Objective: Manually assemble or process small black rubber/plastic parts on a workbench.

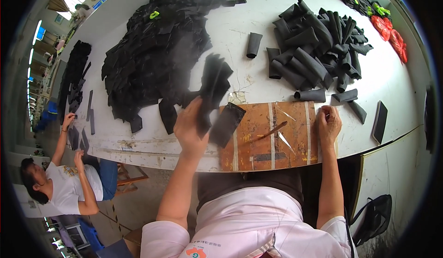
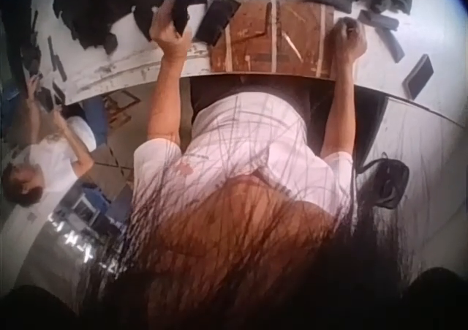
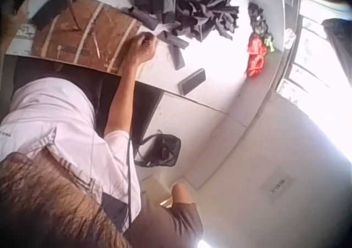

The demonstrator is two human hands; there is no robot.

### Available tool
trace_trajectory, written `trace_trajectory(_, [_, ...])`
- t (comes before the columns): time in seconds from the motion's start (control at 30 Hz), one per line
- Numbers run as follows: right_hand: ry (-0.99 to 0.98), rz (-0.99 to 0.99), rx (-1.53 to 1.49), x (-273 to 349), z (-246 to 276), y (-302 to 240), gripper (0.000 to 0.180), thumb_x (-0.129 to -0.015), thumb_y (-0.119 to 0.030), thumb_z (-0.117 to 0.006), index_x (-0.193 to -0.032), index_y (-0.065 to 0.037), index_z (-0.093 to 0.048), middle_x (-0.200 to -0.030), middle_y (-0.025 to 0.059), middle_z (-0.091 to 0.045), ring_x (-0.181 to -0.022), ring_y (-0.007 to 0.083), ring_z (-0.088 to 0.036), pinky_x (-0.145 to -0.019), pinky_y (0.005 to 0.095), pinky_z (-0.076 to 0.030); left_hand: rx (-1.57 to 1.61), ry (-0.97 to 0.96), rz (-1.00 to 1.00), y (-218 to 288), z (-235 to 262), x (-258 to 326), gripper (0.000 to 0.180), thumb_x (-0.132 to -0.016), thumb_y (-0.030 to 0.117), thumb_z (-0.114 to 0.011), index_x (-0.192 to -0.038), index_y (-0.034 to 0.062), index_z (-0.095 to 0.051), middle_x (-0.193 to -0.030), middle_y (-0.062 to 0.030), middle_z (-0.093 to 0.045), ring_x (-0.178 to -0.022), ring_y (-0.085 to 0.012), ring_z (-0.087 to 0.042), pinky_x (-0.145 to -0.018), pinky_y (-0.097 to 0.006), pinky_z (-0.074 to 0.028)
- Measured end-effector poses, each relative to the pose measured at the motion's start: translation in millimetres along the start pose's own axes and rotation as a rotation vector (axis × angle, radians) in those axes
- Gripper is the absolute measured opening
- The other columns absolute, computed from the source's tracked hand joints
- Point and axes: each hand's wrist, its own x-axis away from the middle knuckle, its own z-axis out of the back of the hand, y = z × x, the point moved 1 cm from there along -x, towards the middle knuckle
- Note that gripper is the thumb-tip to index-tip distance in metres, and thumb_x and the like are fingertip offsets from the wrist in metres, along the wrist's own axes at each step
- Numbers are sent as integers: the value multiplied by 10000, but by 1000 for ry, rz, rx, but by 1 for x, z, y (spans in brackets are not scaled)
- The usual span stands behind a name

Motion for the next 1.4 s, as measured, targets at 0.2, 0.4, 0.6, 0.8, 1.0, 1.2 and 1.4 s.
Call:
trace_trajectory(0.2, [-4,8,-9,-1,-5,0,58,-765,-84,-563,-805,-47,-583,-749,52,-581,-597,182,-573,-571,281,-446,-153,-716,-214,4,-10,30,544,-613,-37,-454,-1150,36,-505,-1233,-173,-436,-1175,-331,-381,-977,-421,-289])
trace_trajectory(0.4, [10,-7,1,0,-2,4,49,-765,-79,-562,-794,-47,-586,-745,45,-582,-598,174,-570,-573,277,-444,224,-302,322,1,2,14,433,-615,-79,-439,-1033,-18,-536,-1034,-171,-555,-986,-309,-528,-845,-347,-432])
trace_trajectory(0.6, [13,23,-65,2,-1,5,61,-770,-66,-560,-806,-25,-587,-738,56,-582,-604,160,-565,-576,261,-440,-103,-494,305,30,-39,3,249,-718,143,-643,-900,-3,-554,-808,-134,-549,-807,-284,-522,-723,-371,-429])
trace_trajectory(0.8, [4,-29,-261,15,9,0,57,-786,-42,-552,-818,-3,-580,-707,61,-562,-607,125,-534,-568,236,-420,-91,-488,209,24,-53,13,90,-716,22,-599,-720,8,-510,-798,-117,-552,-798,-308,-517,-681,-363,-428])
trace_trajectory(1.0, [-228,23,-585,68,42,-91,49,-769,27,-522,-796,9,-558,-697,53,-508,-583,97,-480,-523,220,-383,345,-259,579,24,2,13,48,-766,3,-562,-798,26,-533,-675,-51,-576,-562,-129,-534,-563,-225,-413])
trace_trajectory(1.2, [-1127,-455,-1292,106,29,-148,705,-653,-520,-684,-1104,-12,-498,-890,47,-554,-792,125,-533,-705,233,-437,759,-469,904,58,52,24,47,-777,-25,-560,-797,1,-527,-693,12,-560,-658,-57,-526,-602,-199,-423])
trace_trajectory(1.4, [-1084,-738,-1093,107,23,-162,387,-720,-195,-708,-1016,-31,-518,-848,44,-579,-711,142,-567,-610,247,-470,735,-453,923,79,57,51,113,-770,13,-597,-859,0,-528,-792,-48,-588,-677,-127,-564,-617,-231,-444])
